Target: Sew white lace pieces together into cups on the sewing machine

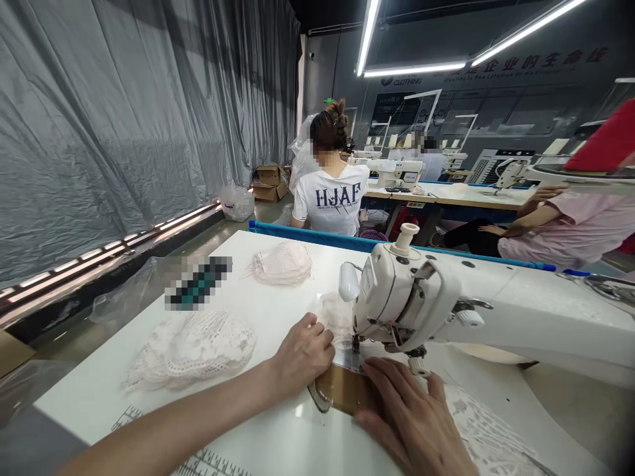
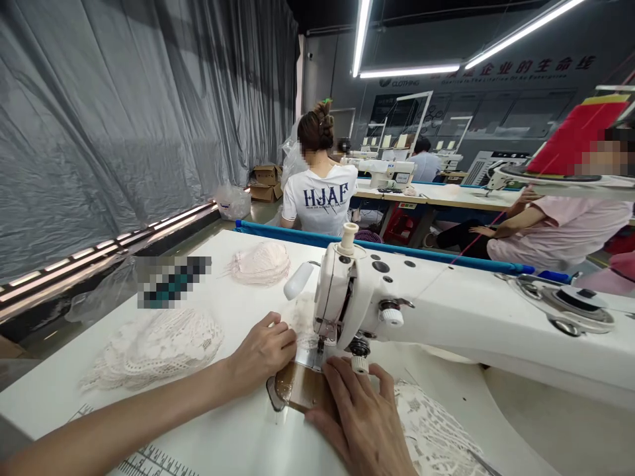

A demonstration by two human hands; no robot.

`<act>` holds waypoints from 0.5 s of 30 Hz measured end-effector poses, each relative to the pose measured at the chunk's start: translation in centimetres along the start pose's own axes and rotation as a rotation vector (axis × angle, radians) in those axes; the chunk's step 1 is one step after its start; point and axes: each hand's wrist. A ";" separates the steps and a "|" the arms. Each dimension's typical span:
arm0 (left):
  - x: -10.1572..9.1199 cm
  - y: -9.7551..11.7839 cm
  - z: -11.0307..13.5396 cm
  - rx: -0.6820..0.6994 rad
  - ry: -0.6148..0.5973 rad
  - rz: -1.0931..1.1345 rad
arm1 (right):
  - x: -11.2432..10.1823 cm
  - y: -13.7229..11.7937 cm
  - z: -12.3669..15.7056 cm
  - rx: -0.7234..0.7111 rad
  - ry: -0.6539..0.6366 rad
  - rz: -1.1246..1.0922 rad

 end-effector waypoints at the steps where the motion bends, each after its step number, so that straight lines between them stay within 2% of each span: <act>1: -0.7 0.5 0.8 0.010 0.004 0.006 | -0.1 -0.7 -0.2 0.003 0.022 -0.037; 4: -3.3 2.7 3.6 0.022 0.023 0.027 | 0.0 -2.8 -0.3 0.036 0.126 -0.170; 7: -5.8 4.6 5.9 0.002 -0.040 0.021 | 0.4 -4.2 -0.2 0.023 0.237 -0.224; 9: -7.1 5.2 6.7 -0.001 -0.132 0.058 | 0.3 -4.5 0.0 -0.043 0.248 -0.238; 11: -8.4 5.2 7.2 -0.004 -0.244 0.132 | 0.0 -4.4 0.0 -0.100 0.204 -0.268; 15: -10.8 4.3 6.5 -0.042 -0.484 0.296 | -0.9 -4.0 0.1 -0.166 0.170 -0.301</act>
Point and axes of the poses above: each hand's wrist, its own z-axis away from the middle knuckle, its own x-axis out of the palm, y = z × x, and after that the axes turned 3 degrees about x, right-handed
